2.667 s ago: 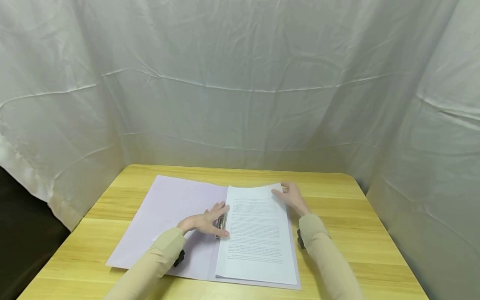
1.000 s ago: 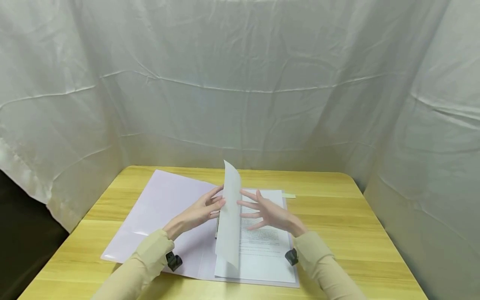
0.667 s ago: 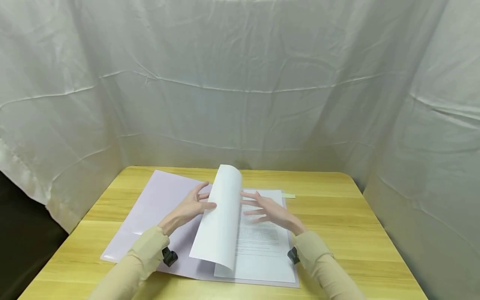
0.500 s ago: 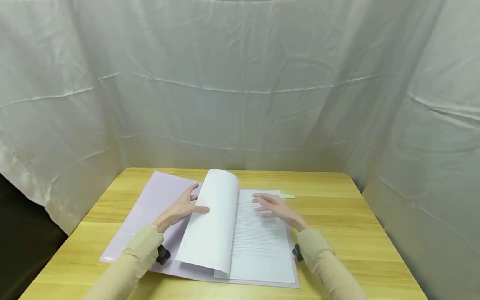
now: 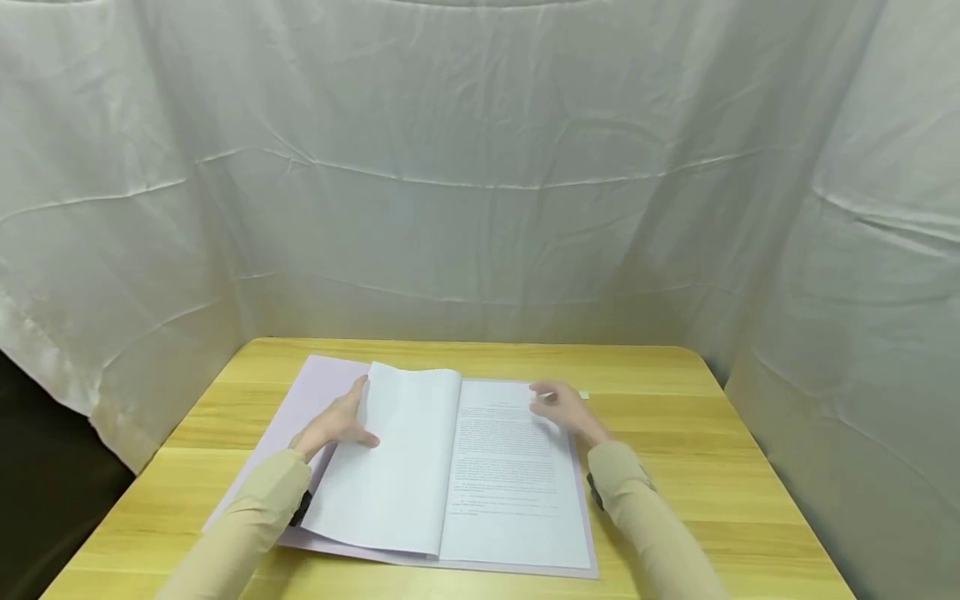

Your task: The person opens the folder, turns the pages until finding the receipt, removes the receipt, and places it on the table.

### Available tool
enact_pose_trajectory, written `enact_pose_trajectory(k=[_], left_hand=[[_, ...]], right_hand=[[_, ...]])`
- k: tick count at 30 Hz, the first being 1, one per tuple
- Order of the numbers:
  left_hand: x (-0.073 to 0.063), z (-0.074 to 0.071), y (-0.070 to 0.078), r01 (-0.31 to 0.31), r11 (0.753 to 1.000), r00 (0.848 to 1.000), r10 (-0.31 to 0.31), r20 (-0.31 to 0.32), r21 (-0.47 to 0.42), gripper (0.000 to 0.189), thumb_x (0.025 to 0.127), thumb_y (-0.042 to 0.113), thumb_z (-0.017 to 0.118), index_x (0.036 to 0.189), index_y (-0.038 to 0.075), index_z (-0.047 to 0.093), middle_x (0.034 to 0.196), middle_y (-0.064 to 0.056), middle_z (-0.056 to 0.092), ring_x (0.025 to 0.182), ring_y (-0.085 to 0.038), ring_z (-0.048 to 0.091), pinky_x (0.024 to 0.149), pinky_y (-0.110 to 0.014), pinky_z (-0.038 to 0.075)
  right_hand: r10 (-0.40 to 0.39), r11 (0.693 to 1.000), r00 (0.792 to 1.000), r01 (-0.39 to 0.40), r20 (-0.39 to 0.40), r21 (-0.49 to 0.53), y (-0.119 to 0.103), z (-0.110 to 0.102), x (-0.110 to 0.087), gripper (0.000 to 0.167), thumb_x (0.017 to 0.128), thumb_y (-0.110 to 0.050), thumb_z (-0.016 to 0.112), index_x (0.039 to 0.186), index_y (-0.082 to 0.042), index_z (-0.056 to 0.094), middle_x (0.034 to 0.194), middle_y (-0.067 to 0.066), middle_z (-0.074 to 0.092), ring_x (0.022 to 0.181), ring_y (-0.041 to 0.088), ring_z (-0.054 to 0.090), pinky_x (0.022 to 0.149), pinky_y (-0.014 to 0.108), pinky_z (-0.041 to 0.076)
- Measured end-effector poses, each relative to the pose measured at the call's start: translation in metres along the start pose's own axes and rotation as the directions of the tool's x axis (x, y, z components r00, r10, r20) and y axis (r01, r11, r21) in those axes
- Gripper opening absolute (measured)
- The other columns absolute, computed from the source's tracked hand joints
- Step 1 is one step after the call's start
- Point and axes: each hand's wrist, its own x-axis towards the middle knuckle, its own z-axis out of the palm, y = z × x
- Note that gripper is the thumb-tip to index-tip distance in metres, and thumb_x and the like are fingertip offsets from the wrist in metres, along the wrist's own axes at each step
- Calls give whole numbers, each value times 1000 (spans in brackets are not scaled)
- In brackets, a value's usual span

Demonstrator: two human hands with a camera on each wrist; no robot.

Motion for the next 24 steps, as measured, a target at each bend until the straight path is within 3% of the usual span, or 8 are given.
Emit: enact_pose_trajectory(k=[8, 11, 14, 17, 21, 24], left_hand=[[-1, 0, -10, 10, 994, 1000, -12, 20, 106, 116, 69, 0, 88, 158, -4, 15, 156, -40, 26, 145, -57, 28, 120, -65, 27], [-2, 2, -13, 19, 991, 1000, -21, 11, 130, 114, 69, 1, 89, 158, -2, 17, 154, -43, 25, 136, -61, 37, 114, -67, 35], [-3, 4, -12, 28, 987, 1000, -28, -3, 157, 114, 68, 2, 90, 158, -2, 20, 153, -41, 26, 123, -57, 50, 106, -64, 44], [-2, 8, -9, 10, 973, 999, -3, -33, 230, 112, 64, 3, 92, 155, -3, 28, 151, -37, 29, 119, -49, 49, 103, -60, 45], [1, 15, 0, -52, 955, 998, 57, -11, 294, 101, 64, -7, 82, 152, -4, 33, 157, -32, 24, 137, -51, 32, 117, -62, 31], [4, 23, 8, -147, 939, 988, 126, 86, 310, 96, 65, -15, 68, 153, -3, 32, 165, -26, 17, 151, -49, 17, 125, -63, 17]], right_hand=[[52, 993, 998, -56, -41, -104, 11, 1, 12, 51, 90, -13, 72, 135, 7, 57, 135, 32, 58, 119, 46, 55, 102, 58, 47], [65, 989, 996, -72, -60, -127, 14, 1, 15, 53, 88, -10, 73, 134, 9, 56, 137, 34, 55, 123, 51, 53, 105, 61, 45], [75, 982, 995, -86, -71, -169, 17, 1, 18, 54, 87, -9, 73, 134, 9, 55, 139, 35, 53, 126, 53, 51, 108, 62, 43], [95, 976, 992, -109, -79, -187, 19, 1, 19, 54, 87, -8, 72, 136, 8, 55, 140, 34, 53, 127, 52, 50, 109, 62, 42], [101, 973, 990, -119, -101, -195, 20, 0, 21, 55, 86, -7, 72, 135, 8, 55, 138, 34, 54, 124, 51, 50, 107, 62, 42], [97, 973, 988, -120, -124, -197, 20, 0, 22, 54, 86, -7, 72, 135, 9, 56, 137, 34, 54, 123, 50, 49, 106, 62, 42]])
